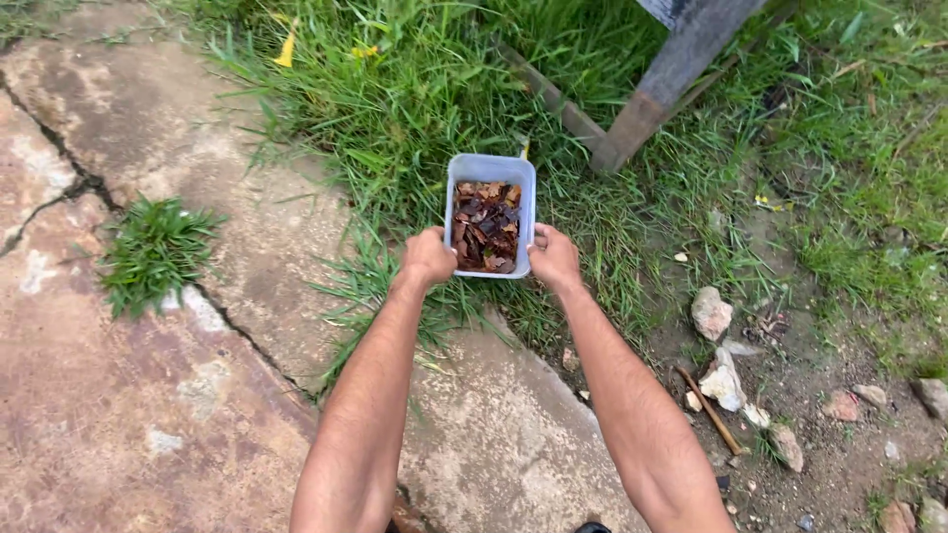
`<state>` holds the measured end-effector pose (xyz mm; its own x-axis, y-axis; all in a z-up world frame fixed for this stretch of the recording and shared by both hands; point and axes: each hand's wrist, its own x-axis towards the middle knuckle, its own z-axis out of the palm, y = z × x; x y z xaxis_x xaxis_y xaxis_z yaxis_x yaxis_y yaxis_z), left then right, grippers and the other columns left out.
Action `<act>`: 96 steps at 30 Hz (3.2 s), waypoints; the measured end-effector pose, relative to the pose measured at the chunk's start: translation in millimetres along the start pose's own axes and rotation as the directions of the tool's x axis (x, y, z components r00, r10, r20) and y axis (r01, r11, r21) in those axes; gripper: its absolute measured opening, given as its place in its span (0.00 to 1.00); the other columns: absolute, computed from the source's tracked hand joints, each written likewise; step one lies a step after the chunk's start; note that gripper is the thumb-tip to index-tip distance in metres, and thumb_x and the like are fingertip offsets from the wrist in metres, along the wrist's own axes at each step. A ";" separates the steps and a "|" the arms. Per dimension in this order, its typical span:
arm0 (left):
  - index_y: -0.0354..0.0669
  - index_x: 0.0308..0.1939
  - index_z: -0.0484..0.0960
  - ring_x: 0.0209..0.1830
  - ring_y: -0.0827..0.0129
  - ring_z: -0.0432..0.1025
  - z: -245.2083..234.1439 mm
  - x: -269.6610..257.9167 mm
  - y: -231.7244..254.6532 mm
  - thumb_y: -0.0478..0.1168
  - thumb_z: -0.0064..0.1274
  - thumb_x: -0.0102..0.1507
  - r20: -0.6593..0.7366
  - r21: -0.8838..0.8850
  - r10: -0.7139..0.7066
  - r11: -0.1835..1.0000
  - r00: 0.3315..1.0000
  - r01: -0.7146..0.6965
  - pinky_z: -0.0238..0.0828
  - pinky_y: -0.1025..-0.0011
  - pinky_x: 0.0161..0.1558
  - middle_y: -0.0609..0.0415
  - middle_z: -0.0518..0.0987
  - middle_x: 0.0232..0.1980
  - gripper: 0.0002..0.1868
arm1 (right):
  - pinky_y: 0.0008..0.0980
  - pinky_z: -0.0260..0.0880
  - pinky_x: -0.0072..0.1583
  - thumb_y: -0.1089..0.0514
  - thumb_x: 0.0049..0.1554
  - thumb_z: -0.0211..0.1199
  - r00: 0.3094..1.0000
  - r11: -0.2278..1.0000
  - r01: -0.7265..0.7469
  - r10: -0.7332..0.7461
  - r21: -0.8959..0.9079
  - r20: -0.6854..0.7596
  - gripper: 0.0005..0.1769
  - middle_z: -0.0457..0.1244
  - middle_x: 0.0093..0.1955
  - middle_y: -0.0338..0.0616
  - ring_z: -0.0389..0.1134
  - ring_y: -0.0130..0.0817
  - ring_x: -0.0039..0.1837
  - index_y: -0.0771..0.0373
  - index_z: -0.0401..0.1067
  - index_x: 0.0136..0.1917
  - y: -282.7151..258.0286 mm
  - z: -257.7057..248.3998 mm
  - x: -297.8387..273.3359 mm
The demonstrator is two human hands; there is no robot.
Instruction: Collecting small pieces of dried bark from the ground and a wooden chair into a plastic container
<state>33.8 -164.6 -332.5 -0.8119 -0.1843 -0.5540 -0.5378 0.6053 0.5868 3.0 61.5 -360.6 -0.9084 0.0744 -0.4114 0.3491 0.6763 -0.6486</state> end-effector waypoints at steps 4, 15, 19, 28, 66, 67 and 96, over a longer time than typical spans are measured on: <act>0.58 0.68 0.77 0.68 0.48 0.72 -25.3 43.5 -34.6 0.48 0.55 0.62 0.056 0.152 0.008 0.988 0.998 -0.016 0.70 0.49 0.66 0.40 0.80 0.63 0.28 | 0.51 0.66 0.71 0.49 0.55 0.62 0.999 0.991 -0.023 0.029 -0.131 0.045 0.33 0.66 0.68 0.47 0.65 0.44 0.72 0.54 0.68 0.74 -10.4 17.2 26.8; 0.43 0.56 0.86 0.64 0.53 0.75 -119.1 30.0 -79.5 0.46 0.52 0.60 -0.005 0.420 0.015 0.908 1.000 -0.012 0.77 0.51 0.59 0.47 0.83 0.60 0.22 | 0.49 0.69 0.65 0.49 0.51 0.64 0.980 0.956 0.196 -0.199 -0.219 0.010 0.15 0.72 0.51 0.40 0.70 0.48 0.63 0.49 0.82 0.52 -138.2 92.1 17.9; 0.41 0.57 0.85 0.67 0.53 0.73 -119.9 35.5 -99.8 0.44 0.51 0.62 0.000 0.342 -0.010 0.940 1.000 0.009 0.76 0.50 0.61 0.48 0.81 0.63 0.22 | 0.48 0.70 0.64 0.49 0.51 0.63 0.972 0.935 0.233 -0.212 -0.266 0.107 0.17 0.73 0.48 0.39 0.71 0.49 0.62 0.50 0.82 0.52 -177.2 111.9 9.9; 0.42 0.50 0.89 0.67 0.50 0.70 -110.1 78.9 -153.7 0.38 0.59 0.62 -0.128 0.267 -0.028 0.962 0.991 0.062 0.69 0.43 0.65 0.44 0.81 0.61 0.14 | 0.47 0.71 0.63 0.52 0.55 0.65 0.952 0.899 0.283 -0.221 -0.334 0.212 0.13 0.72 0.42 0.40 0.72 0.45 0.58 0.47 0.83 0.53 -178.4 155.6 24.3; 0.55 0.48 0.86 0.60 0.61 0.61 -115.2 141.5 -113.6 0.43 0.58 0.66 -0.189 0.751 0.232 0.660 0.954 -0.012 0.65 0.65 0.52 0.50 0.70 0.57 0.08 | 0.46 0.68 0.58 0.61 0.57 0.66 0.856 0.817 0.503 -0.424 -0.281 0.297 0.26 0.61 0.43 0.44 0.67 0.43 0.52 0.57 0.73 0.69 -168.8 149.3 87.2; 0.55 0.48 0.86 0.60 0.61 0.61 -110.6 148.9 -118.3 0.43 0.58 0.66 -0.189 0.752 0.231 0.659 0.954 -0.011 0.65 0.65 0.52 0.50 0.70 0.57 0.08 | 0.46 0.68 0.58 0.61 0.57 0.66 0.855 0.818 0.503 -0.424 -0.280 0.297 0.26 0.61 0.43 0.44 0.67 0.43 0.52 0.57 0.73 0.69 -154.0 150.0 98.3; 0.64 0.64 0.82 0.67 0.57 0.63 -17.2 162.3 -81.8 0.54 0.59 0.60 0.081 0.765 0.182 0.619 0.980 -0.178 0.66 0.57 0.65 0.50 0.73 0.64 0.26 | 0.60 0.73 0.57 0.40 0.55 0.66 0.995 0.894 0.092 -0.065 -0.439 0.075 0.28 0.68 0.51 0.73 0.71 0.69 0.59 0.70 0.76 0.48 -126.9 33.5 82.2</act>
<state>-57.9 -257.3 -460.3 -0.8750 -0.0082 -0.4841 -0.0150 0.9998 0.0103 -108.3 -42.8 -333.5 -0.9093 -0.0252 -0.4155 0.1280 0.9329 -0.3367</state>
